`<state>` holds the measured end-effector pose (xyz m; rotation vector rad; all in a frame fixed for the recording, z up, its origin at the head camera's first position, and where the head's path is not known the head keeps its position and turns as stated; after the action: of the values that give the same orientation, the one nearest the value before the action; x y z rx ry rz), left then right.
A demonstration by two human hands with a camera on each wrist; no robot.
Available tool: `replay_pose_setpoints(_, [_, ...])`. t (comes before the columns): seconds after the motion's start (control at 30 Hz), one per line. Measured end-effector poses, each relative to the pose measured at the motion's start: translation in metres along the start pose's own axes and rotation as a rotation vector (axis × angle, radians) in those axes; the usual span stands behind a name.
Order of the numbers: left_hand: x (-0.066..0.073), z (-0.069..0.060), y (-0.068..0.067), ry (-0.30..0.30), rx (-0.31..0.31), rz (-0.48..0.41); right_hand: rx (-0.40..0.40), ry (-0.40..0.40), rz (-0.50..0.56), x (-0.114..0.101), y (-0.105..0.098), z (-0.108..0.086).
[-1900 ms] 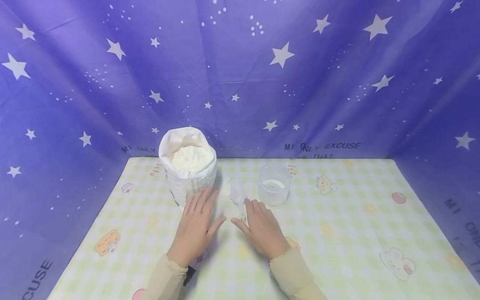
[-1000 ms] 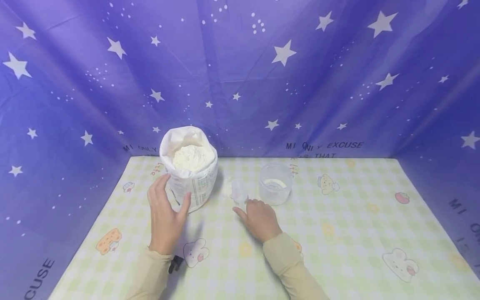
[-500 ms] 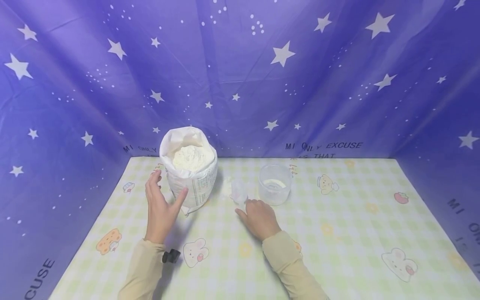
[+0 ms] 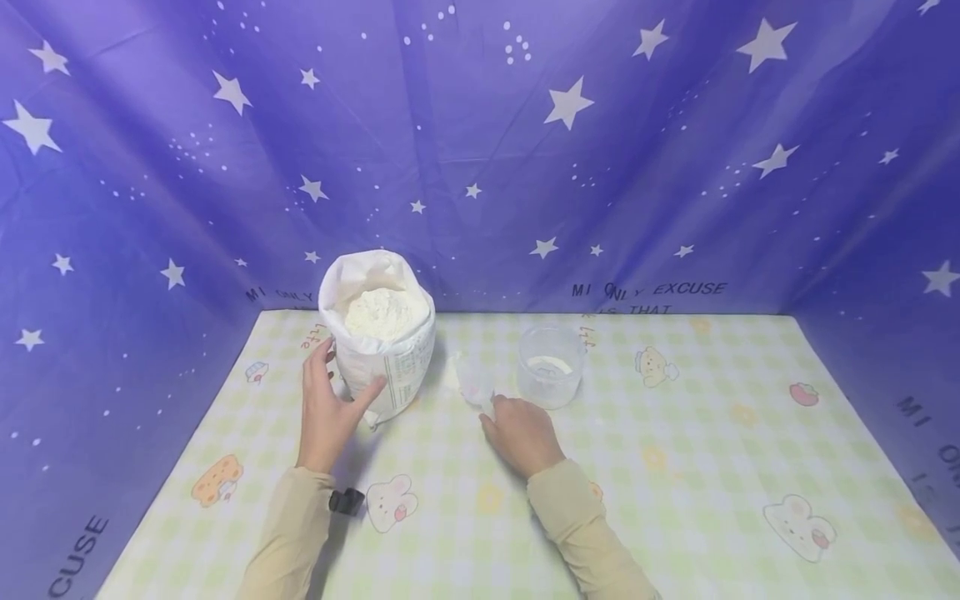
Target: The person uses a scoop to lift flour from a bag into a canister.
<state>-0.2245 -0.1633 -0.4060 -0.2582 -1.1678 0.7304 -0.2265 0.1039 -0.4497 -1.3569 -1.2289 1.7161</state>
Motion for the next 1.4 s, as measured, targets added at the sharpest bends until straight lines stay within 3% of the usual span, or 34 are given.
replay_pose_setpoints(0.2, [-0.005,0.0,0.005,-0.014,-0.017,0.015,-0.013,0.015,0.069,0.005,-0.001,-0.002])
replay_pose_setpoints(0.67, [-0.007,0.005,0.01,-0.009,-0.006,0.006,0.154,-0.017,0.247,0.012,-0.014,-0.002])
replay_pose_setpoints(0.97, [-0.008,0.005,0.01,-0.032,-0.009,-0.001,0.173,0.019,0.342,0.015,-0.018,0.0])
replay_pose_setpoints(1.23, [-0.006,0.005,0.009,-0.031,-0.015,0.001,0.195,0.061,0.526,0.02,-0.02,0.002])
replay_pose_setpoints(1.4, [-0.006,0.005,0.007,-0.024,-0.011,-0.002,0.201,0.126,0.714,0.029,-0.013,0.005])
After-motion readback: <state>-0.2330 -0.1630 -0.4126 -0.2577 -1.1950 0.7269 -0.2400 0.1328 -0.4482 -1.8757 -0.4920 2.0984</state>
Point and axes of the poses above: each hand's wrist, its own z-axis towards the middle knuckle, its own y-axis out of the palm, x = y × z, the point moved 8 cm from there along z, towards the middle knuckle, and after that the axes turned 4 degrees about -x, right-handed, at the moved point
